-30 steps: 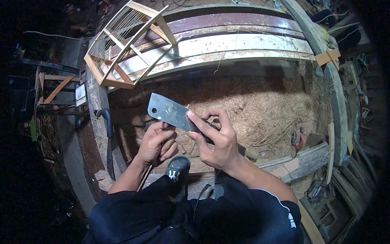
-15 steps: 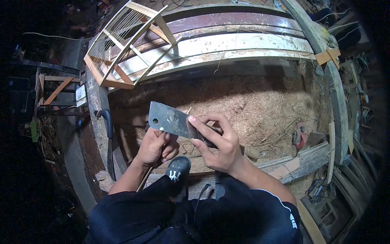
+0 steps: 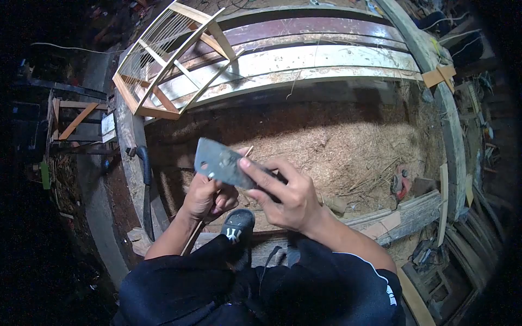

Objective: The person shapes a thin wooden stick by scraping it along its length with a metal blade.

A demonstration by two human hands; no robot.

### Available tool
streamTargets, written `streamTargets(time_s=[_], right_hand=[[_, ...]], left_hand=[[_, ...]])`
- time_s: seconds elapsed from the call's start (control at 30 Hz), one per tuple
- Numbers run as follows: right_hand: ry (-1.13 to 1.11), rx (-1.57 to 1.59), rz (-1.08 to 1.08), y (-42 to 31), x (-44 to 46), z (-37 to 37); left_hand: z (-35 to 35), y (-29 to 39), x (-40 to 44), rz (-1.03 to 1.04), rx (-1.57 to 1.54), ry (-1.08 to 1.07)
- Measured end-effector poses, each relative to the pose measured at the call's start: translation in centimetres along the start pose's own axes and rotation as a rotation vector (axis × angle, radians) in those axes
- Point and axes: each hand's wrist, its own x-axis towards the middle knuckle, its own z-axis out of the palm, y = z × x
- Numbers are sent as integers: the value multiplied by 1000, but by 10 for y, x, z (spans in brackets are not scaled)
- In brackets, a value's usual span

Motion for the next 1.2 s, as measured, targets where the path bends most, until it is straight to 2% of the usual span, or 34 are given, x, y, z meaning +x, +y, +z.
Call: streamTargets(time_s=[0.07, 0.1, 0.2, 0.27, 0.3, 0.4, 0.47, 0.5, 0.83, 0.9, 1.03, 1.13, 1.2], right_hand=[[-31, 28, 36, 1, -1, 0], [26, 21, 39, 4, 2, -1], [85, 18, -11, 7, 3, -1], [-6, 12, -32, 6, -1, 0], [49, 12, -18, 11, 1, 2], [47, 13, -26, 8, 2, -2], [-14, -2, -23, 5, 1, -1], [20, 13, -1, 7, 2, 0], [22, 51, -3, 8, -2, 2], [24, -7, 64, 8, -3, 2], [64, 6, 59, 5, -1, 4], [55, -62, 98, 9, -1, 1], [211, -112, 269, 22, 5, -7]], left_hand=[[5, -4, -1, 54, -25, 74], [6, -1, -1, 51, -26, 72], [8, 6, -1, -50, 27, 74], [7, 2, -3, 30, -64, 33], [7, 3, -3, 28, -64, 33], [5, 1, 0, -46, 45, 99], [-5, -8, -2, 80, -79, -25], [-7, -1, -1, -19, 30, 25], [-5, -4, -2, 58, -5, -16], [-3, -1, 0, 26, 0, 27], [7, -1, 4, 2, 91, 168], [5, 3, 1, -57, -38, 109], [14, 8, -4, -68, 60, 91]])
